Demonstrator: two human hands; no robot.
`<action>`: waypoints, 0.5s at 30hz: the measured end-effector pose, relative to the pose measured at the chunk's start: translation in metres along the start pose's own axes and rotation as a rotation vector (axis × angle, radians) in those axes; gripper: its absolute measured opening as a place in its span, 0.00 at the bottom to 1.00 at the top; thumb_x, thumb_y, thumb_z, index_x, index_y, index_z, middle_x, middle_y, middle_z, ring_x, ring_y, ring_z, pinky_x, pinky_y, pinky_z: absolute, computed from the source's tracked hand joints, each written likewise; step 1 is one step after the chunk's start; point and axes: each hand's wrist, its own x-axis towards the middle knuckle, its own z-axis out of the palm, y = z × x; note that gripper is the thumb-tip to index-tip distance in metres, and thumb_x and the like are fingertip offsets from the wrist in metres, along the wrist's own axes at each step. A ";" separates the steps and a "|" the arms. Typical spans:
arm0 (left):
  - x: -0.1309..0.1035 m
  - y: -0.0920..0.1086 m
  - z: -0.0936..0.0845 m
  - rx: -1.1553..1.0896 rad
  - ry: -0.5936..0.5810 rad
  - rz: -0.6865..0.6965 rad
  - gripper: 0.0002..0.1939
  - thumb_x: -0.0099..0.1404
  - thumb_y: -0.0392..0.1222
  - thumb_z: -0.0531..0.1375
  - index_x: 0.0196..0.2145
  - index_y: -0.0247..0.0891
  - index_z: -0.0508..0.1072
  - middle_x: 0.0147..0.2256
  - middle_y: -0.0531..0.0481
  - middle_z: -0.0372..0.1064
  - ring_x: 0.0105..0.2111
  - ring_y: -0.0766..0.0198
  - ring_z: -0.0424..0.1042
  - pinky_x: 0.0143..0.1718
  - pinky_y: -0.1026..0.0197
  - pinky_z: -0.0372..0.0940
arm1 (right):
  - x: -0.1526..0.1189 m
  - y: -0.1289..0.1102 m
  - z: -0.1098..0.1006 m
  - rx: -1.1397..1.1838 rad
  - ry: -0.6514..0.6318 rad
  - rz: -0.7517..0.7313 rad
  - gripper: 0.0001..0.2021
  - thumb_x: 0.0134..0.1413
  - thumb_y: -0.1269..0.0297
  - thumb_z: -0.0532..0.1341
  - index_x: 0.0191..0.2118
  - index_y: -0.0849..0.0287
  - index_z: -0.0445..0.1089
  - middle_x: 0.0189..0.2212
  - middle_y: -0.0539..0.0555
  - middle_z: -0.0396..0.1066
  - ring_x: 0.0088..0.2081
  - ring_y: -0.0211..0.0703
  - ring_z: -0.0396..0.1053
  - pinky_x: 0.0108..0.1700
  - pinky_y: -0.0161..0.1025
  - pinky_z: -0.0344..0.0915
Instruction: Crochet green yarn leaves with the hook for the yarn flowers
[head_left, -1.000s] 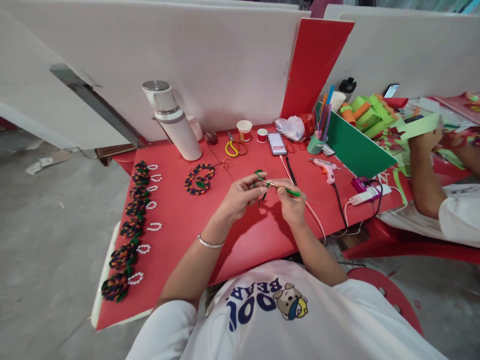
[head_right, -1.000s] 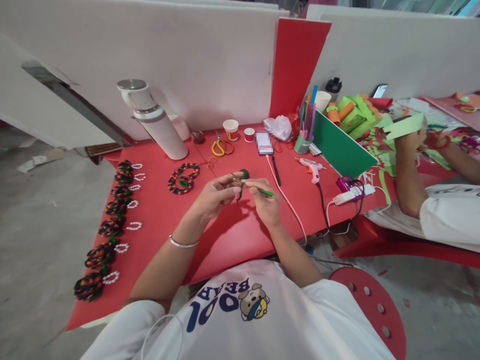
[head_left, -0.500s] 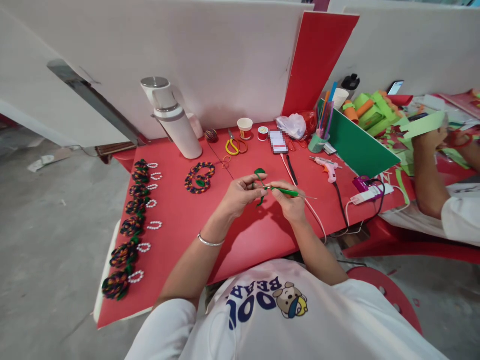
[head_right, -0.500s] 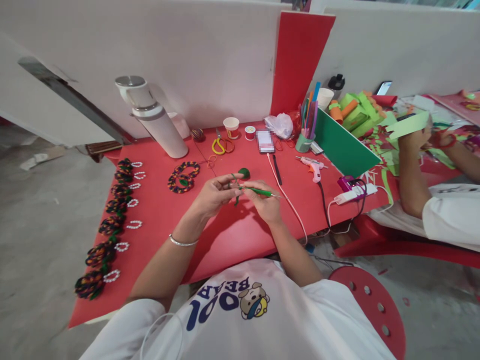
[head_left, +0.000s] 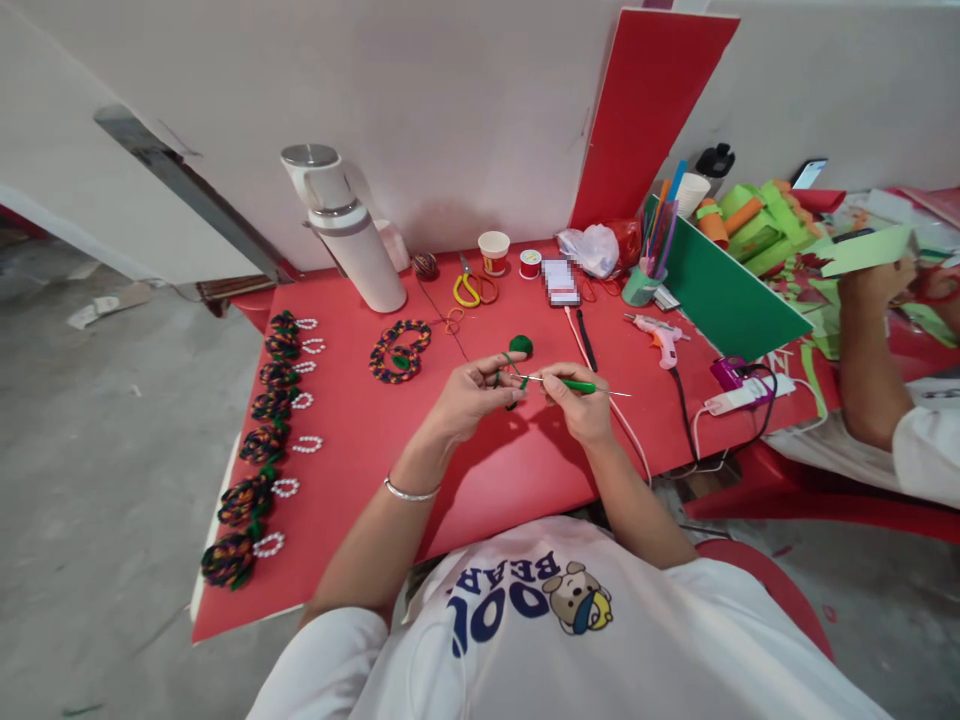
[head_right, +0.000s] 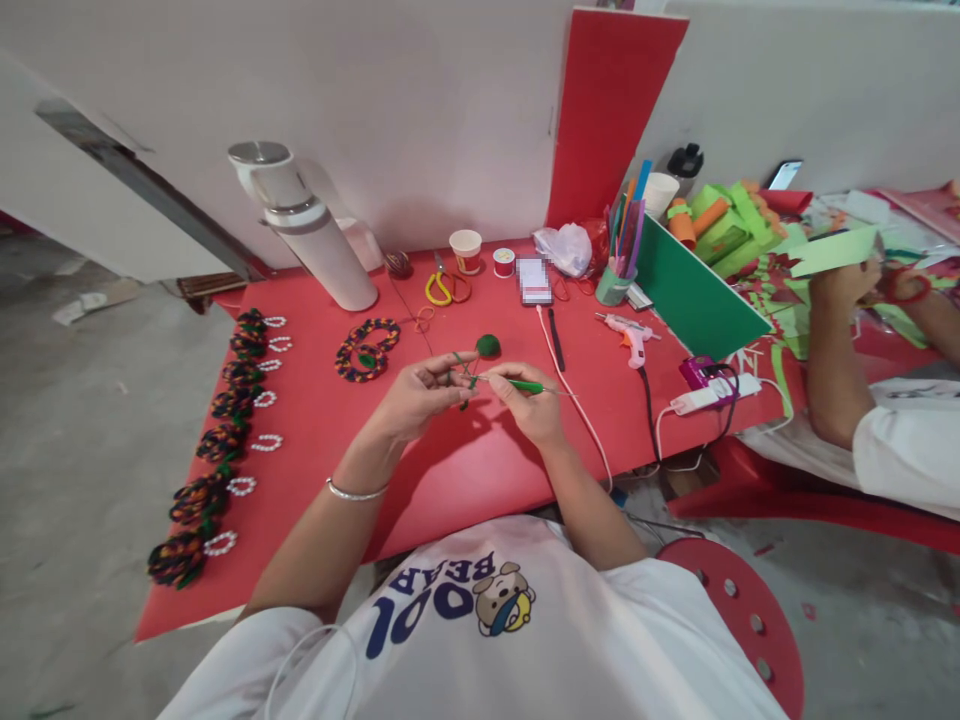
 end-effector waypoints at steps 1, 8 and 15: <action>-0.001 -0.001 0.000 -0.007 0.012 -0.001 0.32 0.44 0.34 0.77 0.50 0.31 0.80 0.27 0.51 0.75 0.26 0.67 0.74 0.30 0.65 0.67 | 0.000 0.000 0.000 -0.003 -0.006 0.007 0.08 0.58 0.55 0.69 0.36 0.53 0.80 0.33 0.50 0.82 0.28 0.36 0.73 0.33 0.36 0.72; -0.008 -0.003 -0.003 -0.038 0.094 0.022 0.27 0.45 0.36 0.77 0.45 0.32 0.82 0.27 0.51 0.74 0.27 0.68 0.73 0.27 0.68 0.64 | 0.002 0.008 -0.002 0.045 -0.069 0.073 0.08 0.58 0.55 0.69 0.37 0.52 0.81 0.31 0.49 0.81 0.27 0.36 0.71 0.31 0.35 0.70; -0.006 -0.005 -0.012 -0.010 0.071 0.024 0.26 0.46 0.36 0.75 0.46 0.32 0.82 0.26 0.51 0.74 0.22 0.72 0.65 0.21 0.69 0.53 | 0.011 0.011 -0.006 0.174 -0.182 0.165 0.09 0.56 0.54 0.71 0.37 0.52 0.81 0.31 0.49 0.81 0.27 0.34 0.72 0.30 0.33 0.69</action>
